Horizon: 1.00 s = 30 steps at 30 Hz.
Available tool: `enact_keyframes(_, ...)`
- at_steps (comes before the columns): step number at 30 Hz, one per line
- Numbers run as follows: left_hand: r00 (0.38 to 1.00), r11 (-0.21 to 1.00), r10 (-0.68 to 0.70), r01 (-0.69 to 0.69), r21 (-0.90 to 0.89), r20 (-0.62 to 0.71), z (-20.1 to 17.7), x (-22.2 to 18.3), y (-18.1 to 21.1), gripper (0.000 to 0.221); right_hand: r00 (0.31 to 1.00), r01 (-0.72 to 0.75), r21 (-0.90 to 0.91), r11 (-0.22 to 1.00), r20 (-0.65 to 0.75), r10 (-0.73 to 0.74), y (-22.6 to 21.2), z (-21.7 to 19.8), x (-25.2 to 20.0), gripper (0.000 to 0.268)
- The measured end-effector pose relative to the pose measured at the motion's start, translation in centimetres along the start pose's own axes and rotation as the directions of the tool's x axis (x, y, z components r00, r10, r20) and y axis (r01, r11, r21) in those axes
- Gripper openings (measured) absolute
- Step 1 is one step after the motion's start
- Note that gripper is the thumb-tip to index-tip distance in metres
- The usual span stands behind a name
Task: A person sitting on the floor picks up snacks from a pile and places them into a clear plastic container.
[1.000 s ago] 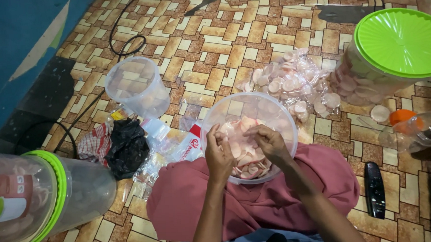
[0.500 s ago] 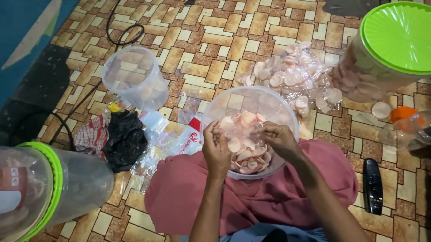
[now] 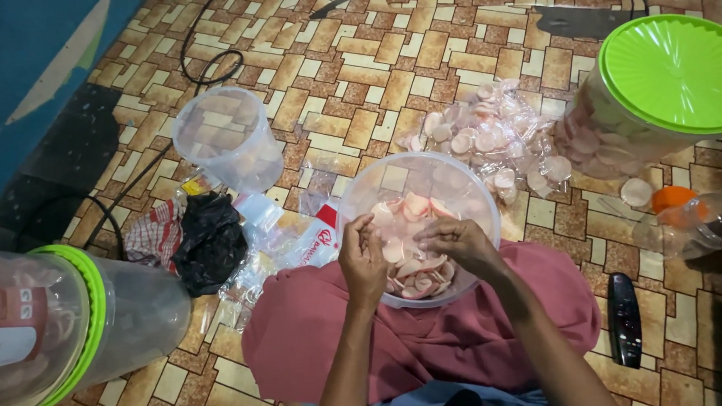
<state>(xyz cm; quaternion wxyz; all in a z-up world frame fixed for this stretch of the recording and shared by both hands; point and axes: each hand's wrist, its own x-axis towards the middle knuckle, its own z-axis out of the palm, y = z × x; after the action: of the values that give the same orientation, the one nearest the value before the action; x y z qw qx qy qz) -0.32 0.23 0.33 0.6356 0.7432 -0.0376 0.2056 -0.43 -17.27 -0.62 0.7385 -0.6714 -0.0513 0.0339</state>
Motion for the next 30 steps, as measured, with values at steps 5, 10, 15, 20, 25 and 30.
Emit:
enact_keyframes(5,1.0,1.0,0.008,-0.008,0.007,-0.008,0.0,-0.1,-0.1,0.021,0.999,-0.027,-0.041,0.999,0.015,0.028,1.3,-1.0,0.3,0.01)
enact_keyframes(10,1.0,1.0,-0.016,0.016,-0.023,-0.013,0.0,-0.1,0.1,0.021,1.0,-0.017,-0.088,0.996,0.021,0.018,0.5,-0.8,0.0,0.018)
enact_keyframes(15,1.0,1.0,-0.013,0.013,0.016,-0.002,0.0,0.0,0.2,0.019,0.998,-0.016,-0.075,0.997,0.066,0.021,-0.3,-0.1,0.0,0.013)
enact_keyframes(20,1.0,1.0,0.009,-0.009,0.018,-0.024,0.1,0.0,0.1,0.017,0.997,-0.014,-0.13,0.991,0.073,0.024,2.3,-1.4,0.3,0.007)
enact_keyframes(25,0.997,0.998,0.059,-0.057,0.041,-0.044,0.2,-0.1,0.3,0.017,0.999,-0.025,-0.11,0.994,0.039,0.029,0.8,-0.6,-0.1,0.012)
enact_keyframes(30,0.995,0.995,0.084,-0.081,0.062,-0.048,0.3,0.0,0.2,0.017,0.995,-0.06,-0.077,0.995,0.072,0.066,1.4,-1.0,0.0,0.01)
